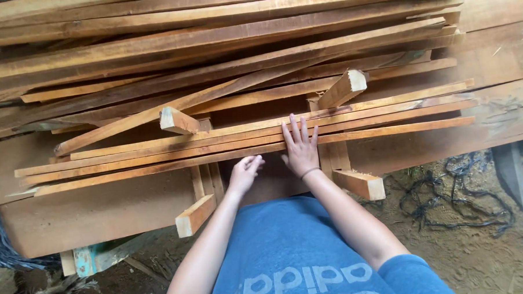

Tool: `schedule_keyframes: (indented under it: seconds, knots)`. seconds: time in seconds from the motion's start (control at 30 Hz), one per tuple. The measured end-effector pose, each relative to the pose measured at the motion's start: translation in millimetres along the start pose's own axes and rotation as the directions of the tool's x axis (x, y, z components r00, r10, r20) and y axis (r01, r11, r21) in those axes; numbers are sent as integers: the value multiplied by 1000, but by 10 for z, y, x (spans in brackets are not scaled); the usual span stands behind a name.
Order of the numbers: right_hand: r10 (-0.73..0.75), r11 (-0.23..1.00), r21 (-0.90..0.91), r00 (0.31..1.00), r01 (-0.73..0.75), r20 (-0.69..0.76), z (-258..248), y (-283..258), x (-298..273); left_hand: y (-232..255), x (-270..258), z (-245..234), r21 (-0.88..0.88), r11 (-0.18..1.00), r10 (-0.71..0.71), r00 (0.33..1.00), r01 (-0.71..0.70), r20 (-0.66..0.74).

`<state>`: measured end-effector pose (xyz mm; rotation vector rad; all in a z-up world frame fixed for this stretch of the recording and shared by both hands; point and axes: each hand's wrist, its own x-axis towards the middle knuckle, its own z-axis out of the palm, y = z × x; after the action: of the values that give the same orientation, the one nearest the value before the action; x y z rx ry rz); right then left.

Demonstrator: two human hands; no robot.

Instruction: Organizing and placing thin wood strips into a wooden rack for storage or drying.

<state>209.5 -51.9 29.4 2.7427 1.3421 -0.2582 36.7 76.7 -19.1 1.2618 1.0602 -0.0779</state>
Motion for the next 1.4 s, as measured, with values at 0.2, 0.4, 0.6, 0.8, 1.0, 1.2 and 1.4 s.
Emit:
schedule_keyframes:
  seconds: [0.2, 0.4, 0.6, 0.8, 1.0, 1.2, 1.4]
  knots:
    - [-69, 990, 88, 933, 106, -354, 551, 88, -456, -12, -397, -210, 920, 280, 779, 624, -275, -51]
    - [-82, 966, 176, 868, 190, -490, 586, 227, -453, -323, -226, -333, 944, 236, 723, 691, -231, -12]
    - [-115, 968, 154, 895, 199, -432, 705, 322, -622, -481, -198, -361, 956, 202, 683, 730, -211, 17]
    - [-94, 980, 117, 891, 162, -445, 678, 359, -562, -477, -281, -283, 955, 223, 653, 758, -196, 3]
    - [-113, 984, 60, 854, 165, -507, 745, 421, -484, -405, -334, -258, 963, 208, 601, 799, -172, 13]
    - [-152, 968, 102, 861, 229, -485, 725, 324, -664, -147, -366, -381, 980, 83, 496, 861, -180, 116]
    - [-104, 986, 82, 917, 146, -385, 582, 234, -721, -121, -289, -369, 984, 34, 525, 841, -174, 131]
